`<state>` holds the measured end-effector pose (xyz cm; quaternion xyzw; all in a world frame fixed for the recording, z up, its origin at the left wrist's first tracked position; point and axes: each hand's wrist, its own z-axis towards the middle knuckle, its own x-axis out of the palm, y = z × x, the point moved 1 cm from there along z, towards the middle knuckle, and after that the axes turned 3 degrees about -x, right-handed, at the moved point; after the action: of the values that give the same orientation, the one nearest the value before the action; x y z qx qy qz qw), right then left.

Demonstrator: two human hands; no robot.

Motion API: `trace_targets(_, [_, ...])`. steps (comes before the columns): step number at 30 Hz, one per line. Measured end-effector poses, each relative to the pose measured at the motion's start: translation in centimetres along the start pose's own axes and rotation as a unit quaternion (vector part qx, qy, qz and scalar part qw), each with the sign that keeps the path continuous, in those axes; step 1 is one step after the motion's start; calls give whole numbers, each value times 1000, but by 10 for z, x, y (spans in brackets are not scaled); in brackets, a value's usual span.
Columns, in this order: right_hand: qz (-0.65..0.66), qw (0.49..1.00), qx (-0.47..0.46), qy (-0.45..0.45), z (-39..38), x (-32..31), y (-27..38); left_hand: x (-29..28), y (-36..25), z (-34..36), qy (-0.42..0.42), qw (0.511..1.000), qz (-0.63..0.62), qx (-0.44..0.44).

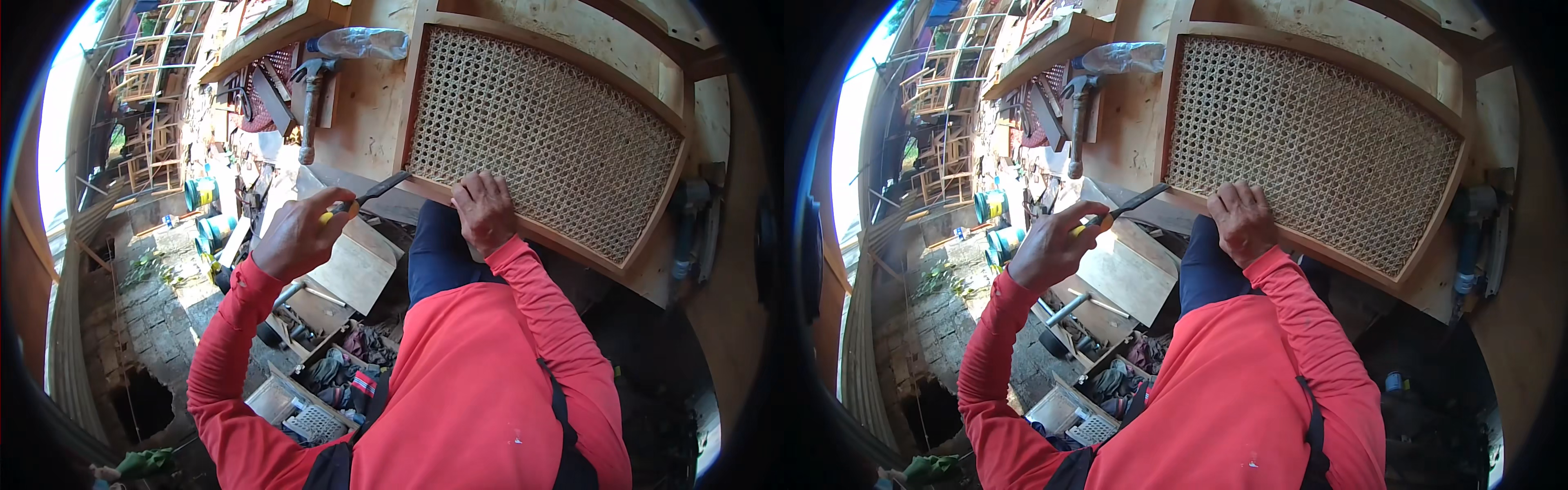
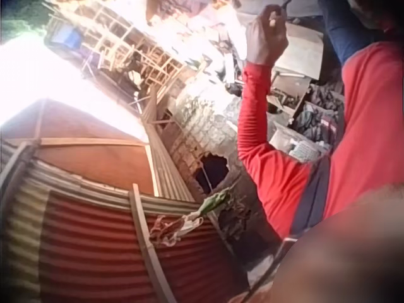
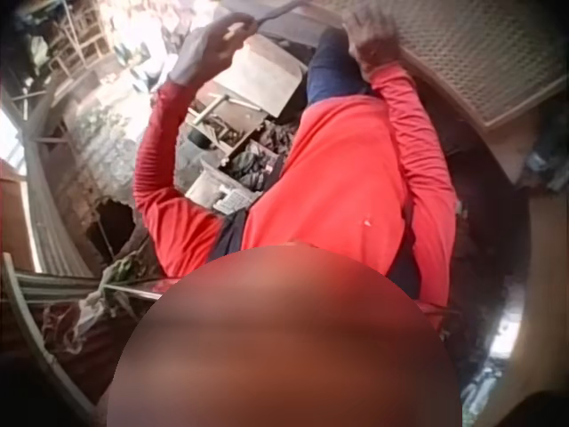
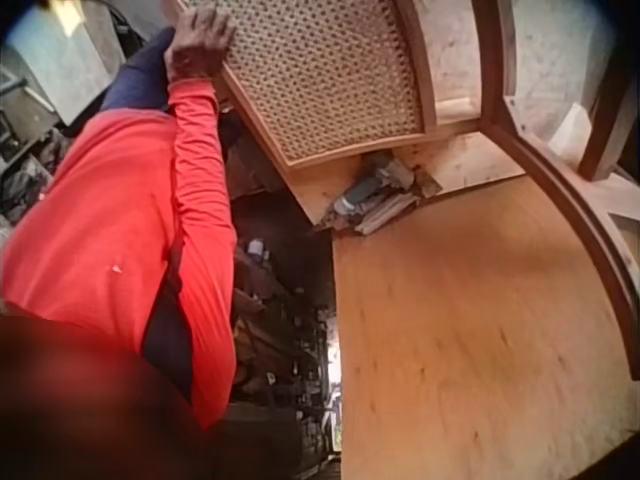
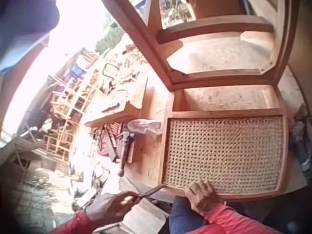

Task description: Using a chisel to refine the wood grooves on a chair frame to prepare it for a cane seat installation.

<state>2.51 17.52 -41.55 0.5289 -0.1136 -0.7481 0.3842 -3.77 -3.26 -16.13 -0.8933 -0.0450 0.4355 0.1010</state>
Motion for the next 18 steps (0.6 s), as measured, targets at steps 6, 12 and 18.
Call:
trace_targets(6, [12, 1000, 1, -2, 0, 1, -1, -11, -7, 24, 34, 997, 61, 38])
trace_targets(12, [20, 1000, 5, -19, 2, 3, 0, -17, -27, 44, 68, 986, 140, 64])
trace_targets(18, [15, 1000, 7, -18, 2, 4, 2, -14, -26, 28, 77, 994, 69, -14])
